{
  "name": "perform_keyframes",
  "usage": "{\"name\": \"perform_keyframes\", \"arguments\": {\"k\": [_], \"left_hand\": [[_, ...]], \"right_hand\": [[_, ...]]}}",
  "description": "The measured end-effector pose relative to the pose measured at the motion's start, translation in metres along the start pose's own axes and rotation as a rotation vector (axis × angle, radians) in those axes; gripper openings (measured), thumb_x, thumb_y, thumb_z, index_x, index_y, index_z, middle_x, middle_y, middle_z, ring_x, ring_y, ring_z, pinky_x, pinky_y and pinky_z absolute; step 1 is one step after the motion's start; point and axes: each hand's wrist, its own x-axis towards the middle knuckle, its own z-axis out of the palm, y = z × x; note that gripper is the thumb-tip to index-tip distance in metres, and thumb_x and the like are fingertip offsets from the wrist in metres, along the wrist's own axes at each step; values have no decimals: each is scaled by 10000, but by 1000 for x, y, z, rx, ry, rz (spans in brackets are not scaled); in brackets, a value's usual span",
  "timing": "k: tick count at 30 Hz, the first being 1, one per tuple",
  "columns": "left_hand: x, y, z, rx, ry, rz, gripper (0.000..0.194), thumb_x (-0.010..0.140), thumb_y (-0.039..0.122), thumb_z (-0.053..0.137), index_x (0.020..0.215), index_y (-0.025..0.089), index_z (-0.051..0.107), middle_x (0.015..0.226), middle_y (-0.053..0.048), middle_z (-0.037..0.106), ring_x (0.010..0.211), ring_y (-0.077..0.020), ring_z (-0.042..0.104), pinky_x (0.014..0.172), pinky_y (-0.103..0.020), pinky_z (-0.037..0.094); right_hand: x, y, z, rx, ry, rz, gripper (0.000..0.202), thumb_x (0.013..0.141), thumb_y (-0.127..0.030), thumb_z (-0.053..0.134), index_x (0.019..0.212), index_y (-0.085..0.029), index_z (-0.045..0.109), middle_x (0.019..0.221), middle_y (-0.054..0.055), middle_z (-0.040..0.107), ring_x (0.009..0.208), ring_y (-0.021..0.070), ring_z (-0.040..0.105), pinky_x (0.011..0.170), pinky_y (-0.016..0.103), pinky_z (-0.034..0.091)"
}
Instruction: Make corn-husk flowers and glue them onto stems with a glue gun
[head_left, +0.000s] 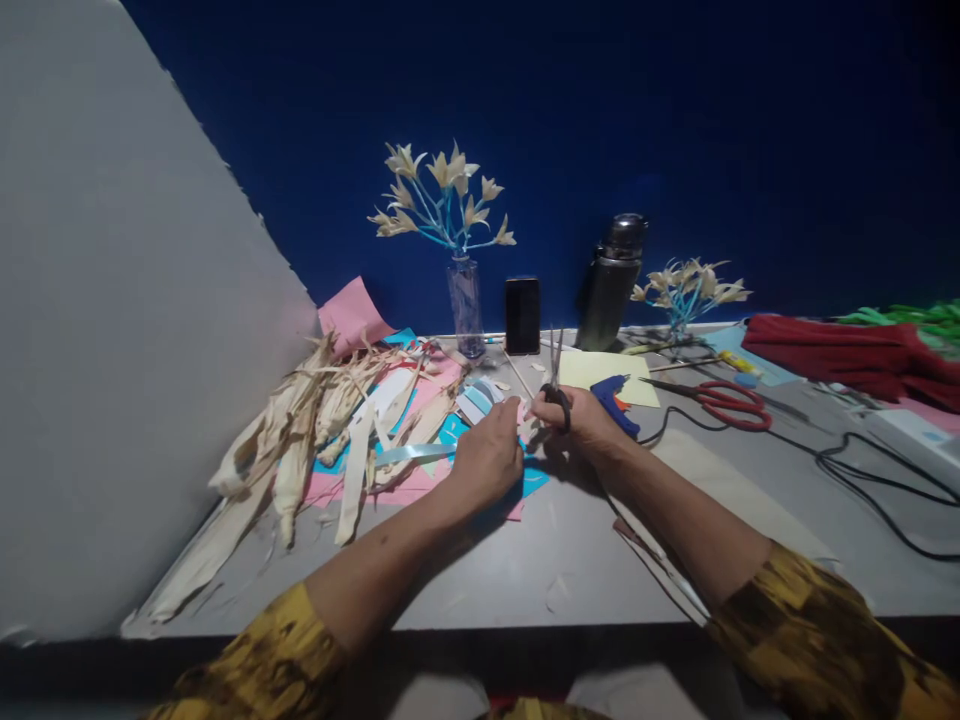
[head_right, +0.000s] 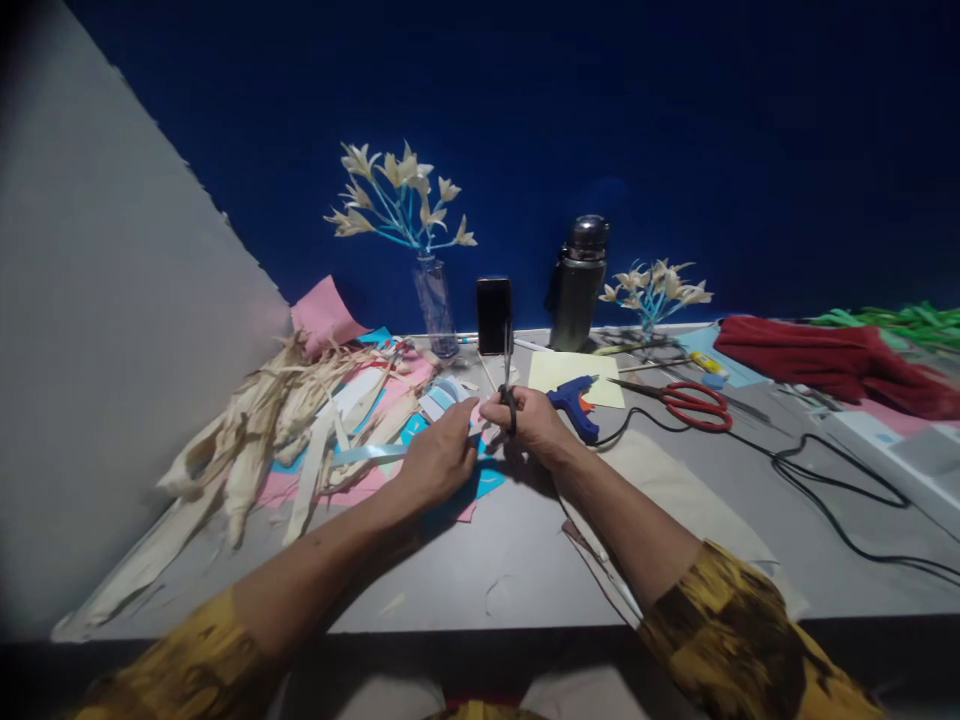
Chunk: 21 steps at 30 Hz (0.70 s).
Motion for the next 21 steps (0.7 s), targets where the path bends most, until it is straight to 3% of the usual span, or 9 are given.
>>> {"name": "perform_keyframes", "arguments": {"k": [4,7,10,13,15,18,21], "left_hand": [[-2,5,-2,109,11,-32,642,817,92,471,1445,150,352,1273,-166,578,1137,-298,580,859,-407,490],[0,3,-5,48,67,-22,671,778,77,494,1435,137,376,1249,-175,572,1138,-305,556,884,-423,474],[5,-3,-8,-288,65,30,625,717,82,542,1334,173,491,1172,-119,609,1071,-258,565,902,-388,460],[13,-10,-12,-761,-88,-65,271,738,177,589,1003,182,646,857,-42,629,782,-178,576,708,-300,464],[17,-15,-15,-1001,-176,-175,100,738,253,648,784,165,634,684,-6,565,606,-123,505,576,-248,397],[19,-19,-19,-1274,-296,-279,241,652,298,781,680,151,591,595,26,504,510,-76,421,510,-217,322],[18,-20,-22,-1448,-405,-268,301,619,302,839,680,140,592,578,30,489,513,-67,409,502,-204,310]], "right_hand": [[-2,0,3,-4,-10,8,309,595,-313,819,811,-169,652,678,-20,620,587,128,568,550,245,410],[-2,0,3,-42,-55,20,285,586,-285,810,783,-169,639,664,-29,612,569,120,560,553,245,412],[-1,-1,0,-64,-63,-5,263,597,-286,786,774,-171,630,655,-35,598,564,115,541,553,245,405],[-2,-6,-3,-111,-16,-51,229,615,-260,750,796,-175,639,644,-45,574,556,105,498,531,235,364],[-5,-10,-5,-122,-6,-48,218,625,-244,736,808,-181,638,636,-49,558,543,102,476,519,235,345],[-8,-14,-5,-43,-38,-17,227,645,-247,742,833,-189,630,634,-48,549,534,102,466,519,238,341],[-7,-13,-7,109,-83,-8,256,621,-253,762,826,-178,627,649,-33,564,537,99,455,512,235,330]]}}
